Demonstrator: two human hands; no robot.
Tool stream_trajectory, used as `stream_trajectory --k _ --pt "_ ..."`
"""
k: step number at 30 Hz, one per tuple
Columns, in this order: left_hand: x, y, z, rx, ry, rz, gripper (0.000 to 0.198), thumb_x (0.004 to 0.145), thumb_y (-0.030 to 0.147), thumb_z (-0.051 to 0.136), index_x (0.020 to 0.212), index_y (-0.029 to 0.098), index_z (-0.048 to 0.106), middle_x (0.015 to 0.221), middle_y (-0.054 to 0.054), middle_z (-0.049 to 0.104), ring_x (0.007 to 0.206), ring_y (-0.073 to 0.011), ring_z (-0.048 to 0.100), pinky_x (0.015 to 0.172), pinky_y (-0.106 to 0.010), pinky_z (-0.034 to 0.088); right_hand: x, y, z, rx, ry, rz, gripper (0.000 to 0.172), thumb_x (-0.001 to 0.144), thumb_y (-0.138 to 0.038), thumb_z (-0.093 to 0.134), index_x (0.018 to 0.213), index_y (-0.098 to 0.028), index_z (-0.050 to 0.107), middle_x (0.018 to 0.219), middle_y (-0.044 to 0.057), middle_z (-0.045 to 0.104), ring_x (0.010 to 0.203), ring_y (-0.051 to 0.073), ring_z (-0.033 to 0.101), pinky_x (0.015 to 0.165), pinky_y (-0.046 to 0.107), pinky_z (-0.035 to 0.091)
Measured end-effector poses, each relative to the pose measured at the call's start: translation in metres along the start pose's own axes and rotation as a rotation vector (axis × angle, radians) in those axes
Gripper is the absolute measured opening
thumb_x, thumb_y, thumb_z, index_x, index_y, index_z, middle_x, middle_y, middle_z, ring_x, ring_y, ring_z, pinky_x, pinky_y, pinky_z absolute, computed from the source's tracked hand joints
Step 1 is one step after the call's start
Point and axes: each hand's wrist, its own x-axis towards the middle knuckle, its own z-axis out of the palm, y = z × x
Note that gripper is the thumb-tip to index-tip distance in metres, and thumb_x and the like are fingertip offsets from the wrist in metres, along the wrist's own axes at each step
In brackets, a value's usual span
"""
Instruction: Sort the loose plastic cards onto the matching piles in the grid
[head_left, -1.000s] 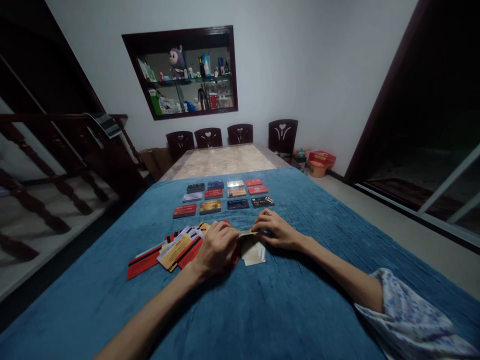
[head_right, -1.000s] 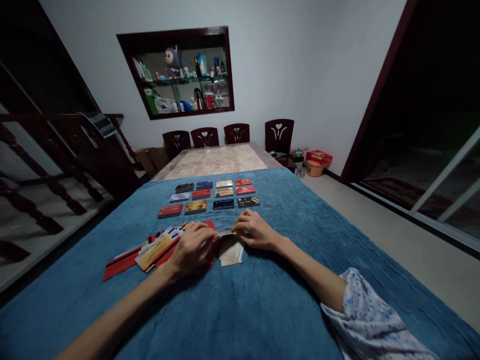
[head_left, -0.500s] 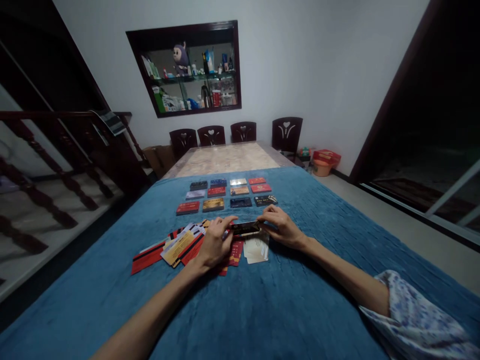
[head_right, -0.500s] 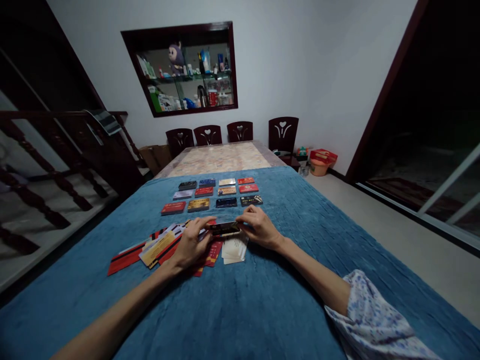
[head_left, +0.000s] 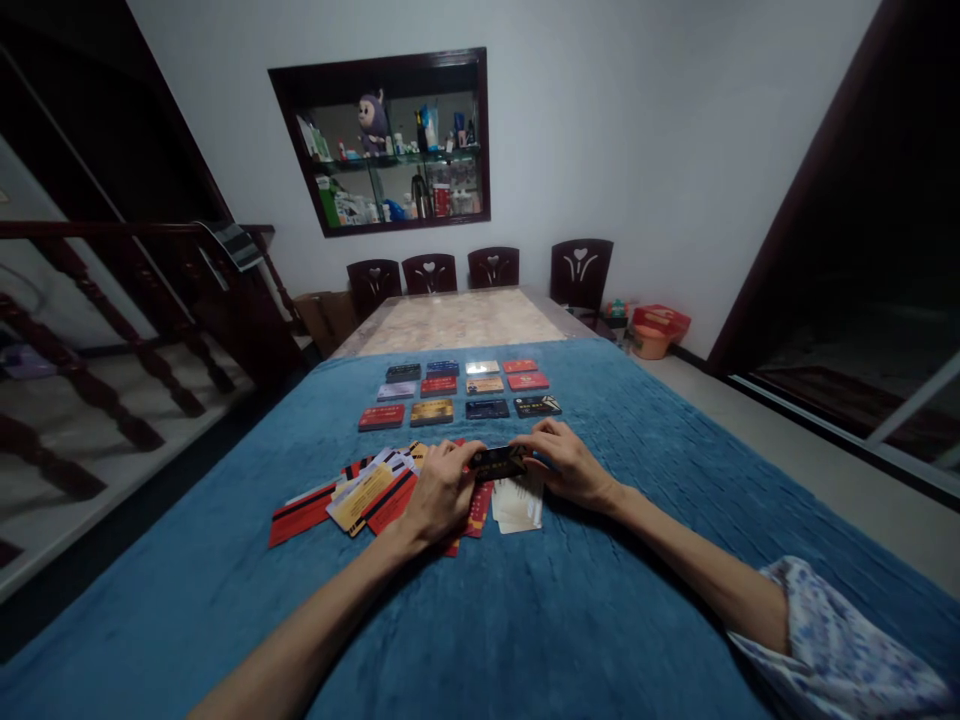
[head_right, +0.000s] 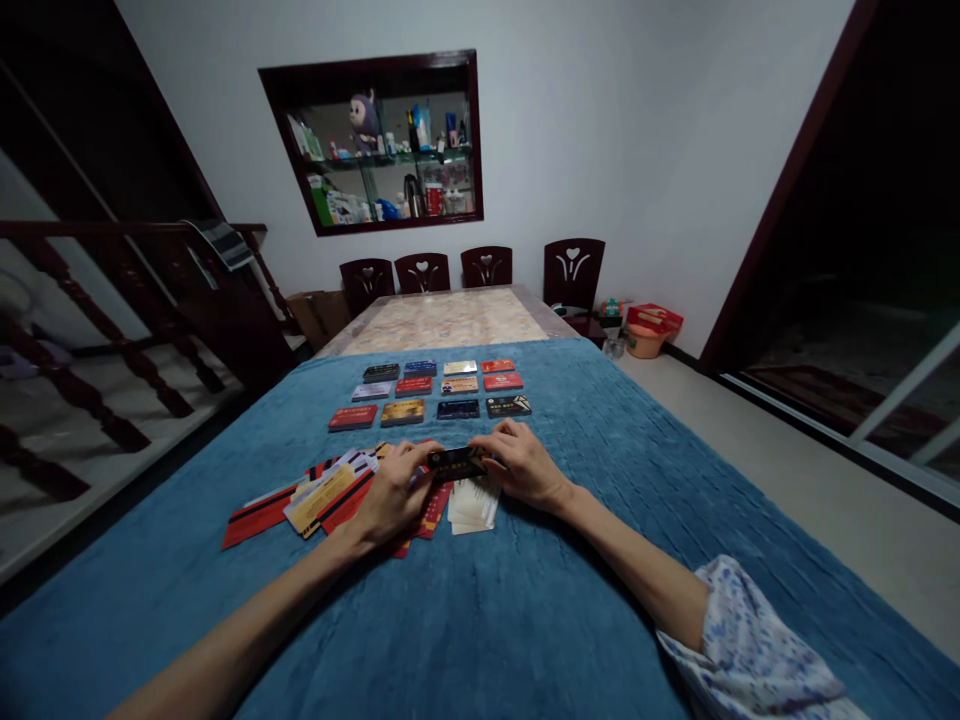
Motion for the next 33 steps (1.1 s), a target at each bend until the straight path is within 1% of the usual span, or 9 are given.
stream_trajectory --k 7,15,20,26,33 --pt "0.000 0.004 0.002 0.061 -0.023 -0.032 0.038 0.083 0.007 0.049 0.115 0.021 0.062 0.096 -0.007 0.065 0.091 -0.0222 0.055 0.082 -0.035 0.045 0.000 -0.004 -0.001 -0.029 -0.042 0.008 0.029 0.091 -0.020 0.054 0.119 -0.019 0.061 0.095 0.010 0.069 0.093 0.025 0.053 0.080 0.040 0.043" --pt "0.001 0.011 0.002 0.120 -0.056 -0.067 0.037 0.084 0.007 0.048 0.117 0.020 0.060 0.094 -0.007 0.064 0.089 -0.0222 0.054 0.080 -0.034 0.043 -0.003 -0.005 0.001 -0.027 -0.102 0.001 0.042 0.087 -0.020 0.056 0.130 -0.020 0.056 0.098 0.010 0.068 0.095 0.025 0.053 0.081 0.040 0.041" --pt "0.005 0.012 0.002 0.080 -0.035 -0.100 0.035 0.085 0.008 0.046 0.114 0.020 0.060 0.095 -0.006 0.064 0.090 -0.0221 0.054 0.081 -0.034 0.044 -0.001 -0.008 0.000 -0.070 -0.107 0.009 0.044 0.087 -0.023 0.057 0.131 -0.021 0.054 0.097 0.009 0.067 0.092 0.025 0.053 0.082 0.040 0.039" --pt "0.010 0.012 0.004 0.033 0.008 -0.133 0.033 0.084 0.008 0.048 0.112 0.020 0.059 0.098 -0.006 0.064 0.093 -0.0219 0.055 0.085 -0.035 0.044 0.003 -0.011 0.001 -0.185 -0.084 0.036 0.048 0.085 -0.028 0.061 0.132 -0.020 0.052 0.100 0.010 0.064 0.095 0.027 0.051 0.084 0.041 0.037" --pt "0.013 0.017 0.002 0.067 -0.011 -0.111 0.034 0.083 0.007 0.048 0.113 0.020 0.058 0.101 -0.006 0.065 0.093 -0.0219 0.056 0.084 -0.036 0.042 0.007 -0.013 -0.001 -0.344 -0.048 0.007 0.043 0.085 -0.028 0.061 0.127 -0.017 0.055 0.101 0.012 0.063 0.094 0.028 0.050 0.085 0.042 0.036"
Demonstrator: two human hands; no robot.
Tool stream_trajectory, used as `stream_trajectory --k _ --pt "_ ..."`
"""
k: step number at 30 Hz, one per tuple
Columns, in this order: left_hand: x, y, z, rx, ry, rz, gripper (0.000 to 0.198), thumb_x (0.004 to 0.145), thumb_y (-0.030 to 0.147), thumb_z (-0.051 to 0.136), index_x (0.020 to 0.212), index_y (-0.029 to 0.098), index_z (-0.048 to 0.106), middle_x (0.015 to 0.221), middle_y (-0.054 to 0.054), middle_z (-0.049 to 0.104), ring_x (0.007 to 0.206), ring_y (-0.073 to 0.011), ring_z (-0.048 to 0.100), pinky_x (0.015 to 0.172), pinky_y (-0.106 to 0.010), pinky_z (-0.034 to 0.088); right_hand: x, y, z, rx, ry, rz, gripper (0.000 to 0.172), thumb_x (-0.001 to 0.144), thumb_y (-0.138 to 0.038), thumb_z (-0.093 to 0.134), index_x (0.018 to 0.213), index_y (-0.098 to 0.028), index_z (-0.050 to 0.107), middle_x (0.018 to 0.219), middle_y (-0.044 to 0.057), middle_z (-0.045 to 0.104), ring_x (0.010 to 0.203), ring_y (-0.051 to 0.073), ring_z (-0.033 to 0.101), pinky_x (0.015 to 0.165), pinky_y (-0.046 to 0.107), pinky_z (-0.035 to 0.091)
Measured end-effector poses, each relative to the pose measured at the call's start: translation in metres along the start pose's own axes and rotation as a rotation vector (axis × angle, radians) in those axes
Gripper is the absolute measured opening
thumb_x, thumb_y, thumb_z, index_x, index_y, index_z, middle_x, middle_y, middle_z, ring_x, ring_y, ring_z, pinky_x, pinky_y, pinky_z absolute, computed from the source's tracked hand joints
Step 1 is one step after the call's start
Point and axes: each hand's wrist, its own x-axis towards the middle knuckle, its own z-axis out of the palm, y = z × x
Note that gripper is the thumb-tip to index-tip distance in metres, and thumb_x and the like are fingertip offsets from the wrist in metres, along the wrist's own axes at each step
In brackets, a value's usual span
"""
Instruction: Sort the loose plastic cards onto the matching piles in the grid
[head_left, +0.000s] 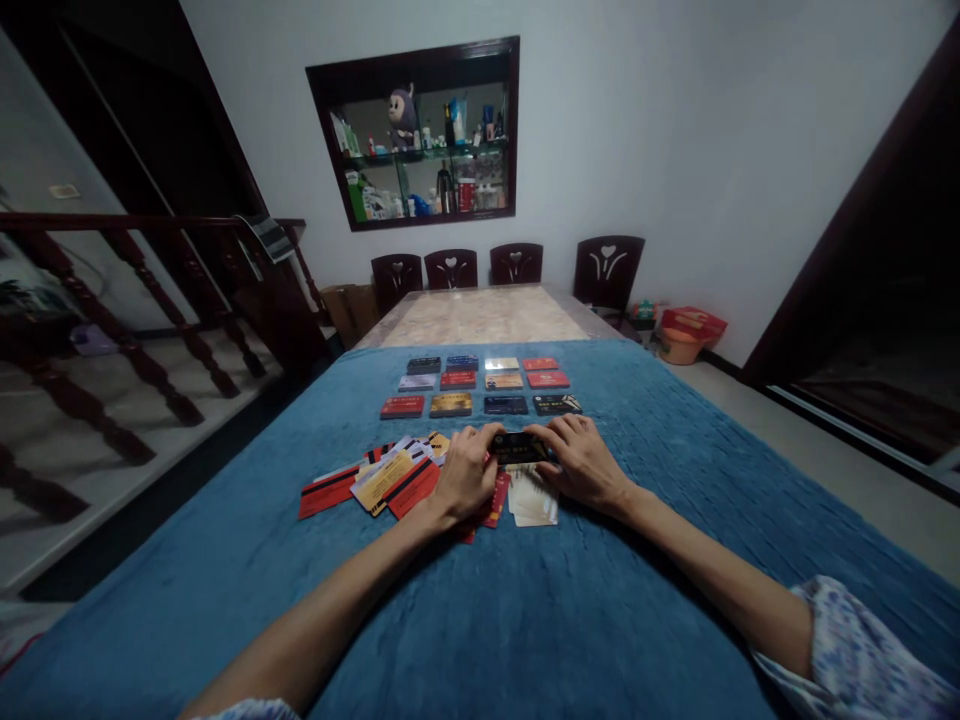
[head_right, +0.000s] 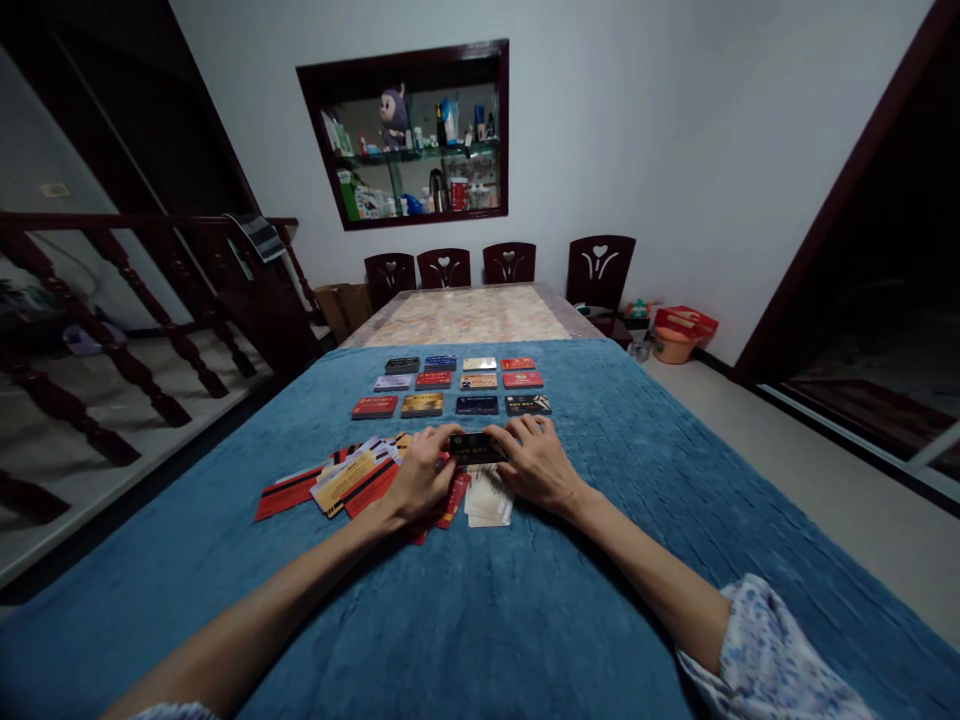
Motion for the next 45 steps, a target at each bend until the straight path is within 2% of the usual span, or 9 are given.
stream_trajectory --k 10,16,28,33,39,45 --pt "0.006 -0.001 -0.003 0.154 -0.045 0.057 0.050 0.080 0.012 0.055 0.130 0.017 0.048 0.116 -0.011 0.064 0.104 -0.0277 0.051 0.088 -0.041 0.041 0.001 0.000 -0.004 -0.025 0.041 0.020 0.041 0.089 -0.029 0.054 0.129 -0.015 0.052 0.108 0.013 0.066 0.097 0.027 0.053 0.088 0.041 0.036" --pt "0.024 0.002 0.002 0.239 -0.088 0.081 0.057 0.079 0.012 0.055 0.135 0.017 0.043 0.122 -0.012 0.061 0.109 -0.0291 0.049 0.090 -0.043 0.040 0.002 0.014 -0.008 -0.046 0.031 0.036 0.043 0.089 -0.029 0.055 0.129 -0.012 0.053 0.112 0.015 0.066 0.102 0.028 0.053 0.087 0.039 0.037" --pt "0.078 0.016 0.001 0.366 -0.144 0.114 0.050 0.082 0.021 0.057 0.131 0.017 0.045 0.128 -0.014 0.054 0.117 -0.0304 0.045 0.092 -0.044 0.041 0.019 0.067 -0.025 -0.136 -0.173 0.082 0.052 0.086 -0.033 0.060 0.135 -0.016 0.052 0.119 0.017 0.058 0.106 0.030 0.048 0.079 0.037 0.040" --pt "0.104 0.013 0.014 0.363 -0.150 0.131 0.048 0.081 0.023 0.059 0.128 0.019 0.047 0.134 -0.012 0.052 0.121 -0.0300 0.043 0.096 -0.046 0.040 0.028 0.094 -0.024 -0.154 -0.307 0.118 0.054 0.085 -0.034 0.063 0.136 -0.019 0.051 0.120 0.017 0.057 0.105 0.030 0.048 0.076 0.036 0.041" --pt "0.129 0.015 0.031 0.354 -0.252 0.123 0.039 0.082 0.027 0.060 0.120 0.017 0.053 0.127 -0.013 0.057 0.120 -0.0309 0.043 0.097 -0.049 0.040 0.035 0.126 -0.016 -0.060 -0.489 0.180 0.055 0.085 -0.036 0.065 0.136 -0.022 0.052 0.117 0.016 0.057 0.104 0.029 0.050 0.080 0.036 0.044" --pt "0.141 0.020 0.042 0.356 -0.349 0.065 0.036 0.081 0.026 0.058 0.115 0.017 0.059 0.128 -0.015 0.056 0.123 -0.0333 0.043 0.099 -0.052 0.039 0.042 0.136 -0.009 -0.014 -0.642 0.256 0.054 0.083 -0.029 0.066 0.135 -0.020 0.054 0.117 0.016 0.058 0.107 0.029 0.051 0.084 0.036 0.045"
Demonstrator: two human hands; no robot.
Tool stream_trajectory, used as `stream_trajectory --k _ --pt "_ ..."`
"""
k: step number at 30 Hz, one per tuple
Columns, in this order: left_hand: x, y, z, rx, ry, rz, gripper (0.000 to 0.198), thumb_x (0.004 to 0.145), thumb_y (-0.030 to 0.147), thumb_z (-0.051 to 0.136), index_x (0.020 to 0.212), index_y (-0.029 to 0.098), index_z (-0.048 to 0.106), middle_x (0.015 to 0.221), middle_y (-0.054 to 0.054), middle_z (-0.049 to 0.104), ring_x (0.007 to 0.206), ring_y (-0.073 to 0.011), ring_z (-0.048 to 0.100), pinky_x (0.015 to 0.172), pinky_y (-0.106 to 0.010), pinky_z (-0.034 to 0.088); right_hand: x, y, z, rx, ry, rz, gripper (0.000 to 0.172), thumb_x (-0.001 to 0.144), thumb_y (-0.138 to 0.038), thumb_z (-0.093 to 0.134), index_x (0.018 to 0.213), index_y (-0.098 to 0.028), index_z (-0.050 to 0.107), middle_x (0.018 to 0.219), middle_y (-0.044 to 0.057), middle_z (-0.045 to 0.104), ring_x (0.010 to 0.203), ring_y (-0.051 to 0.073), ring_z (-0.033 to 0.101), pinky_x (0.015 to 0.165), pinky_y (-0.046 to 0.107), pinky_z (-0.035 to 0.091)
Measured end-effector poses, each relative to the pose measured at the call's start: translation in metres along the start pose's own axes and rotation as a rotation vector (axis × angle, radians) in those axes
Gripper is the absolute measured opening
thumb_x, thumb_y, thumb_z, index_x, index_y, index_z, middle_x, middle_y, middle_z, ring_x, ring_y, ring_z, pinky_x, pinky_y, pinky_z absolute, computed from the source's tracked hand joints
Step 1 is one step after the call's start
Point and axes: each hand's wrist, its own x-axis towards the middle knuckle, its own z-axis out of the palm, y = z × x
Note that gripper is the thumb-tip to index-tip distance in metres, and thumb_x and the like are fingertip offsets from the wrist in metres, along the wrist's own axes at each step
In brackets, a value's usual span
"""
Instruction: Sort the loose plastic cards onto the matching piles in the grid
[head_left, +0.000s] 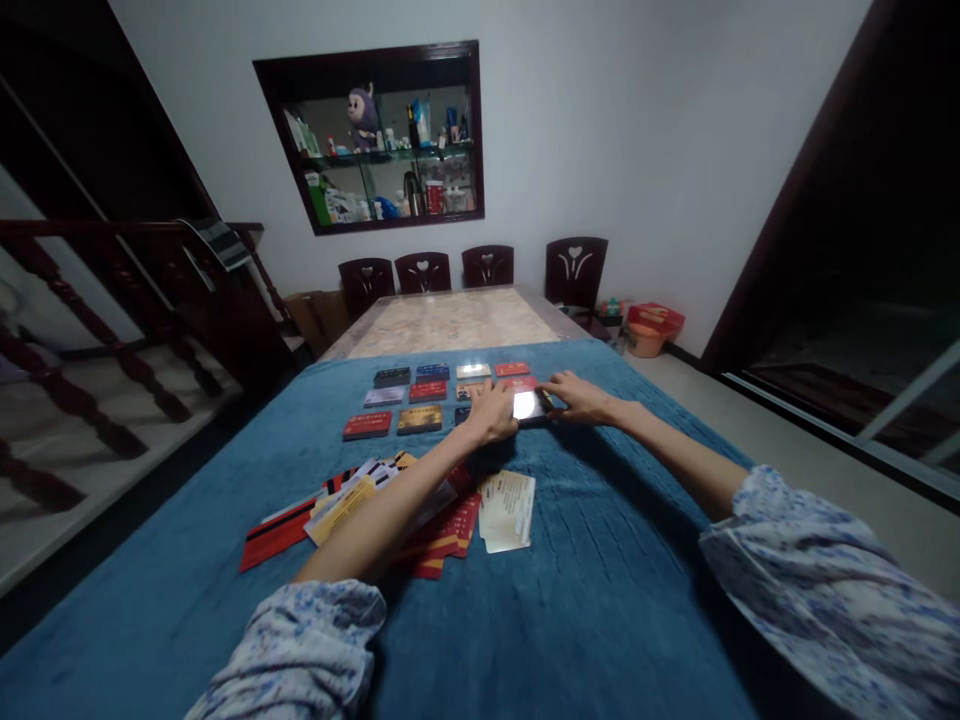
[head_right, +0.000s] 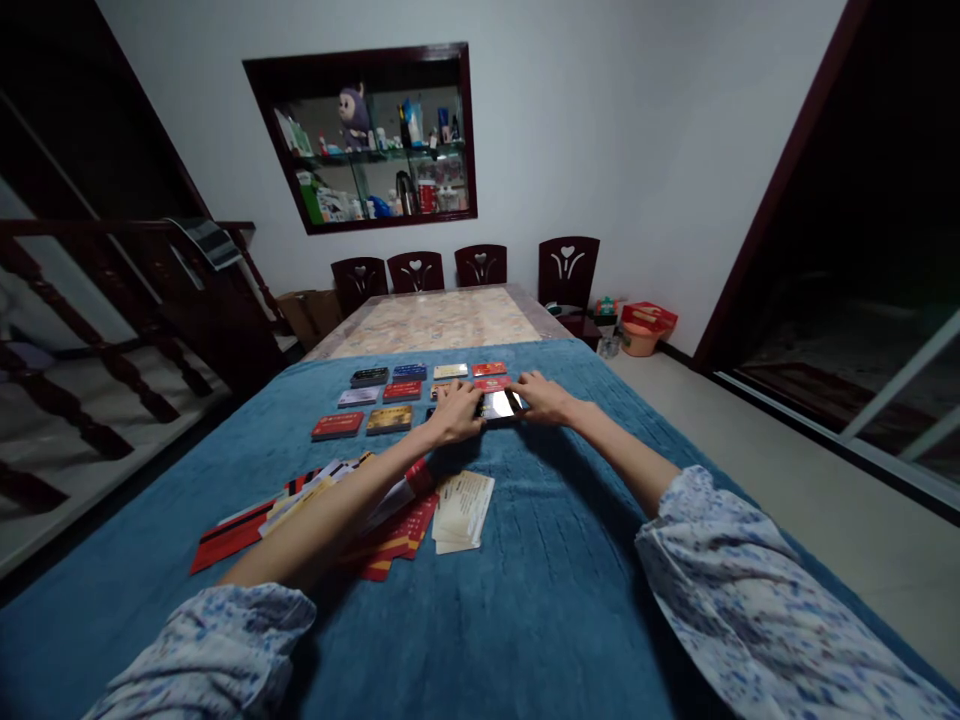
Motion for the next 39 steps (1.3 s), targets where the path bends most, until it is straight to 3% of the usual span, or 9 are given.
stream_trajectory --k 10,20,30,35,39 --pt "0.019 -0.003 0.010 -0.008 -0.128 -0.008 0.032 0.079 0.027 0.058 0.109 0.015 0.064 0.124 -0.018 0.058 0.124 -0.0369 0.041 0.100 -0.059 0.038 0.016 -0.003 0.006 -0.029 -0.143 0.066 0.050 0.080 -0.031 0.067 0.128 -0.019 0.061 0.116 0.015 0.062 0.109 0.028 0.057 0.084 0.032 0.047" --pt "0.028 -0.005 0.011 0.011 -0.221 -0.003 0.031 0.077 0.024 0.059 0.105 0.013 0.066 0.124 -0.019 0.059 0.126 -0.0380 0.041 0.103 -0.060 0.036 0.019 -0.003 0.007 -0.033 -0.179 0.061 0.050 0.077 -0.032 0.069 0.125 -0.019 0.064 0.117 0.014 0.065 0.108 0.028 0.061 0.088 0.032 0.048" --pt "0.028 -0.002 0.002 0.039 -0.282 0.037 0.029 0.073 0.019 0.060 0.100 0.011 0.067 0.121 -0.020 0.061 0.122 -0.0368 0.046 0.101 -0.054 0.040 0.033 -0.011 0.005 -0.006 -0.276 0.089 0.030 0.074 -0.022 0.064 0.101 -0.016 0.073 0.099 0.013 0.072 0.086 0.024 0.068 0.072 0.027 0.050" --pt "0.025 -0.007 0.003 0.034 -0.273 0.074 0.043 0.075 0.022 0.061 0.118 0.016 0.061 0.124 -0.016 0.061 0.124 -0.0357 0.045 0.104 -0.055 0.037 0.036 -0.012 0.011 0.001 -0.273 0.132 0.034 0.073 -0.019 0.061 0.104 -0.013 0.072 0.103 0.017 0.070 0.081 0.023 0.068 0.066 0.027 0.050" --pt "0.016 -0.012 0.000 0.052 -0.201 0.107 0.052 0.078 0.025 0.060 0.128 0.015 0.054 0.130 -0.019 0.057 0.126 -0.0371 0.042 0.105 -0.058 0.034 0.035 -0.010 0.012 0.015 -0.265 0.135 0.037 0.071 -0.020 0.064 0.107 -0.017 0.071 0.103 0.013 0.070 0.081 0.022 0.067 0.067 0.027 0.050"
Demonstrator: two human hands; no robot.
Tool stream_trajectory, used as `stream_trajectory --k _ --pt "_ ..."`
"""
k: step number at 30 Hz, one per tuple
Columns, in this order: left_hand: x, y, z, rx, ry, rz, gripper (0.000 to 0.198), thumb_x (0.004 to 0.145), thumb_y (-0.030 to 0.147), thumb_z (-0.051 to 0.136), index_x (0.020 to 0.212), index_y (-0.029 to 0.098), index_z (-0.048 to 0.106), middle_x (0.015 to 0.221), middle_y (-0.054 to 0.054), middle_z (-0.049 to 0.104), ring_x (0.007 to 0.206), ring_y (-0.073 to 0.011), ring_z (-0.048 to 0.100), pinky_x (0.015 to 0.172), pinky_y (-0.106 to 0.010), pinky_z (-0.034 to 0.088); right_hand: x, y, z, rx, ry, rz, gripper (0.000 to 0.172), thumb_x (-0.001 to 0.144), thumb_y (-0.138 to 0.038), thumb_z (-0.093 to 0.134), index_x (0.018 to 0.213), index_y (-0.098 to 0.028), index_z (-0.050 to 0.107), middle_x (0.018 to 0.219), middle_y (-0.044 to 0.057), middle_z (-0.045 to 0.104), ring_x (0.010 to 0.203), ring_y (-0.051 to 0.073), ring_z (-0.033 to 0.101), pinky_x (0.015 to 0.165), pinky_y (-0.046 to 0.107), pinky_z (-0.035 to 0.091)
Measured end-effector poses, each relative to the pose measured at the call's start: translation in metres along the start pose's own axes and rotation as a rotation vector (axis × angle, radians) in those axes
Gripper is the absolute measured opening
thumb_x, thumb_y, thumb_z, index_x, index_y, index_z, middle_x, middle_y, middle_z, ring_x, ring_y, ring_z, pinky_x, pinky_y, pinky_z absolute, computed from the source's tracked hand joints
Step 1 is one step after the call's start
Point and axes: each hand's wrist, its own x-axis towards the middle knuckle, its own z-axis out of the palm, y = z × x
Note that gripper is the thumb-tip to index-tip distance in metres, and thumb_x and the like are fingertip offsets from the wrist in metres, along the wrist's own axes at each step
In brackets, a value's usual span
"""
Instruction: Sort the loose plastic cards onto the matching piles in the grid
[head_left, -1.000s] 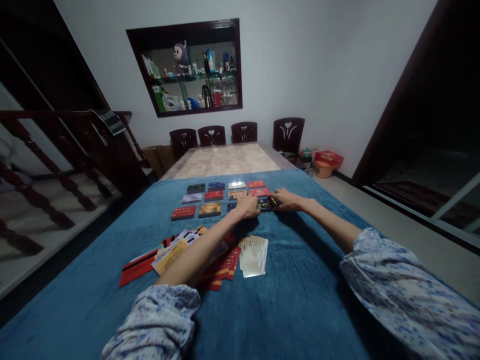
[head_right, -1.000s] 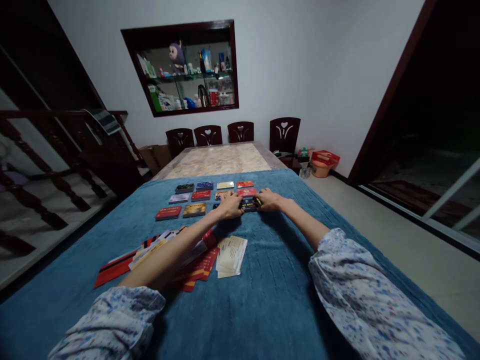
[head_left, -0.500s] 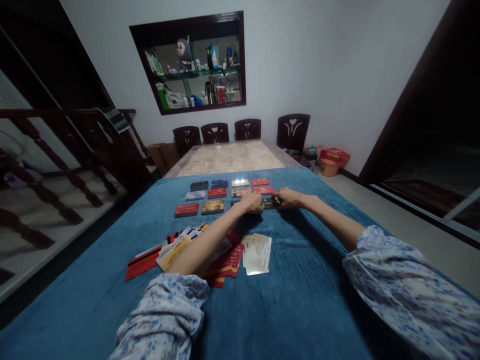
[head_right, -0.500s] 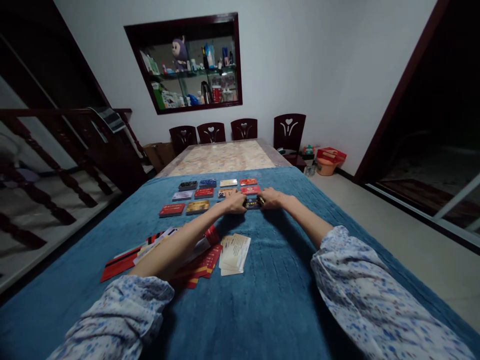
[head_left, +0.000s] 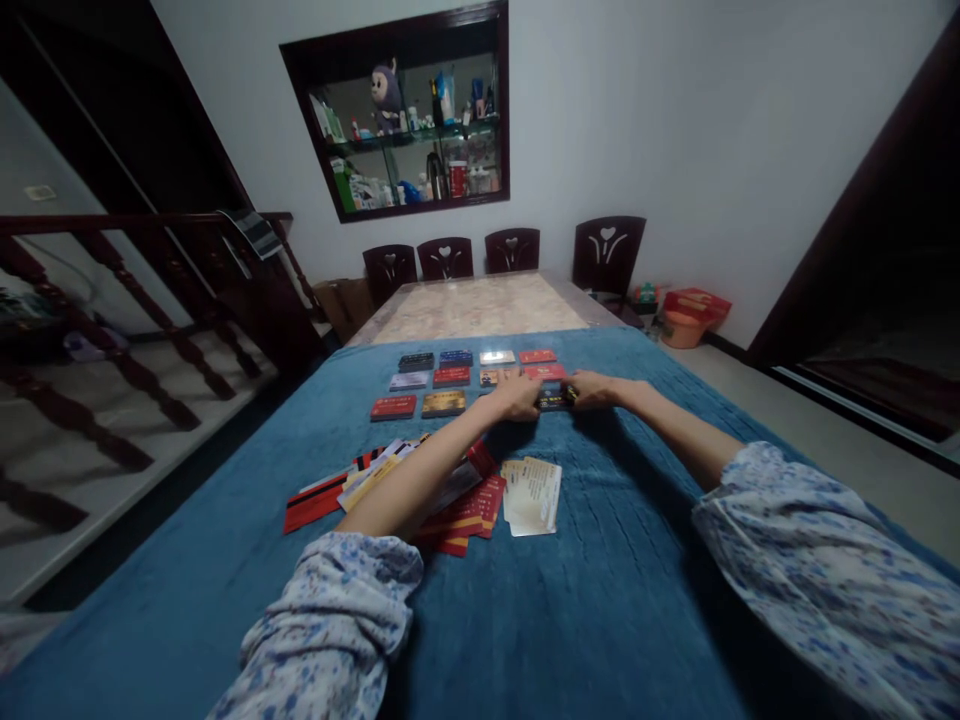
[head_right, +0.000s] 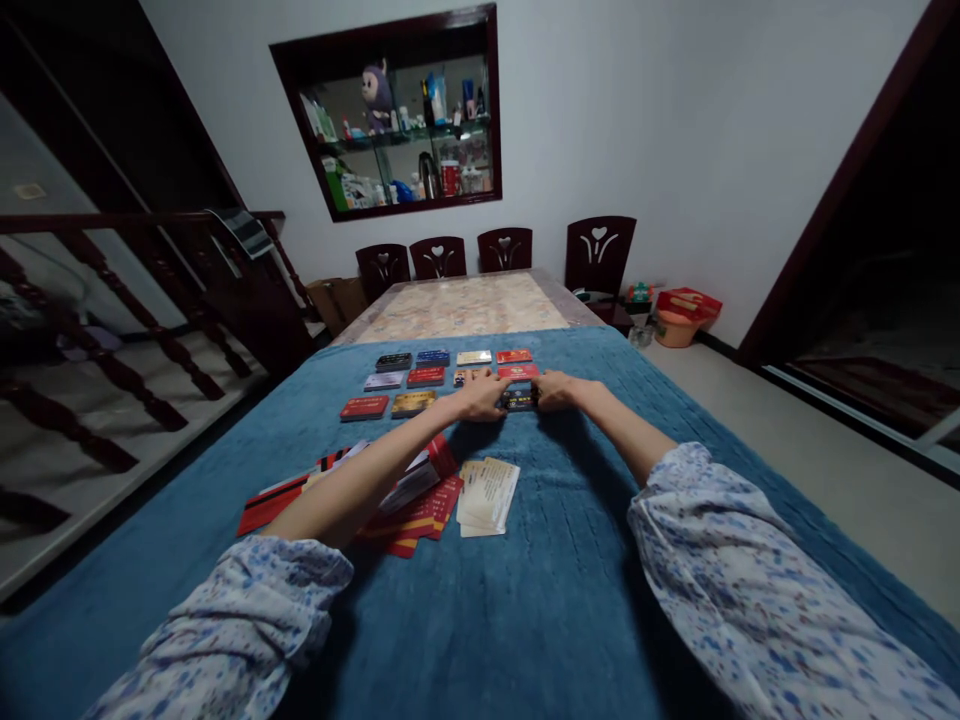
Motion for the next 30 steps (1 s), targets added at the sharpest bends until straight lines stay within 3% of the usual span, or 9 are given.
stream_trajectory --k 9,14,22,30 --pt "-0.050 -0.024 -0.006 0.007 0.131 -0.014 0.030 0.083 0.017 0.054 0.110 0.018 0.065 0.126 -0.014 0.058 0.121 -0.0342 0.042 0.095 -0.054 0.038 -0.008 0.012 -0.002 0.037 0.057 -0.032 0.064 0.068 -0.026 0.070 0.130 -0.018 0.060 0.112 0.012 0.067 0.098 0.026 0.065 0.081 0.030 0.049" --pt "-0.085 -0.040 -0.004 -0.021 0.191 -0.049 0.020 0.086 0.016 0.054 0.098 0.021 0.069 0.119 -0.010 0.061 0.116 -0.0309 0.044 0.092 -0.049 0.037 -0.018 0.009 -0.009 0.032 0.179 -0.042 0.055 0.075 -0.033 0.067 0.128 -0.020 0.061 0.114 0.014 0.066 0.103 0.030 0.061 0.079 0.034 0.048" --pt "-0.145 -0.046 0.001 -0.058 0.246 -0.149 0.024 0.085 0.015 0.055 0.104 0.022 0.068 0.118 -0.009 0.063 0.114 -0.0288 0.046 0.091 -0.047 0.035 -0.034 -0.045 -0.027 0.025 0.353 -0.178 0.023 0.081 -0.023 0.059 0.101 -0.023 0.072 0.111 0.009 0.068 0.102 0.028 0.055 0.075 0.034 0.044" --pt "-0.203 -0.060 0.016 -0.039 0.336 -0.221 0.019 0.086 0.020 0.055 0.101 0.019 0.067 0.109 -0.009 0.068 0.108 -0.0261 0.051 0.091 -0.046 0.035 -0.030 -0.111 -0.032 0.078 0.424 -0.388 0.018 0.083 -0.016 0.057 0.089 -0.022 0.073 0.101 0.008 0.071 0.097 0.026 0.053 0.074 0.035 0.041"
